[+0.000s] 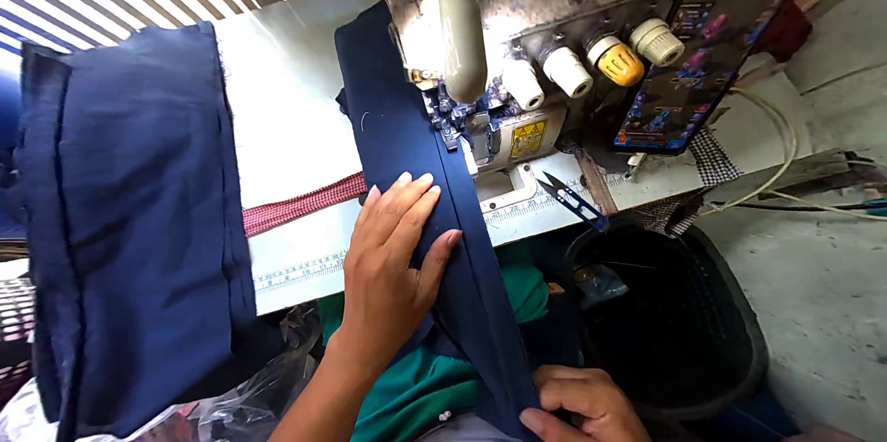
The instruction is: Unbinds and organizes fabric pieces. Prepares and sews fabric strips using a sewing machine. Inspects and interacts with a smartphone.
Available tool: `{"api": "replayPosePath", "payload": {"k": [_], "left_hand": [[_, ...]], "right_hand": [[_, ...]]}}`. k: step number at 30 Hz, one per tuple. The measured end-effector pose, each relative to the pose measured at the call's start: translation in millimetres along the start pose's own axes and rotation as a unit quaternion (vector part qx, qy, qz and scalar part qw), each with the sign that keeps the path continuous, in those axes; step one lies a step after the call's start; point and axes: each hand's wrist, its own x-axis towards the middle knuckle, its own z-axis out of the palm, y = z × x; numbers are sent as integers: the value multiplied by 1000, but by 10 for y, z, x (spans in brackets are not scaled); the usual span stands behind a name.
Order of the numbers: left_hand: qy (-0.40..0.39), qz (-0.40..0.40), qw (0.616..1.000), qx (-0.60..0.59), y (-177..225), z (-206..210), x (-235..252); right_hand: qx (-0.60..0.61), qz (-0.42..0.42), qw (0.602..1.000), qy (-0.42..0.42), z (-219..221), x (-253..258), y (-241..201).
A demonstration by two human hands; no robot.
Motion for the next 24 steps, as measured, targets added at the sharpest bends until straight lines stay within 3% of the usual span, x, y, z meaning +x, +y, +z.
{"api": "replayPosePath", "payload": {"k": [4, 13, 24], "left_hand": [[-9, 4, 1000, 1, -71, -33, 82], [-37, -4, 999, -6, -421, -146, 718], [-31, 46, 998, -10, -841, -177, 1400]], "right_hand": [[-1, 29, 999, 21, 26, 101, 104], [-31, 2, 998, 51, -67, 742, 44], [-104, -42, 988, 105, -94, 1571, 15]]}}
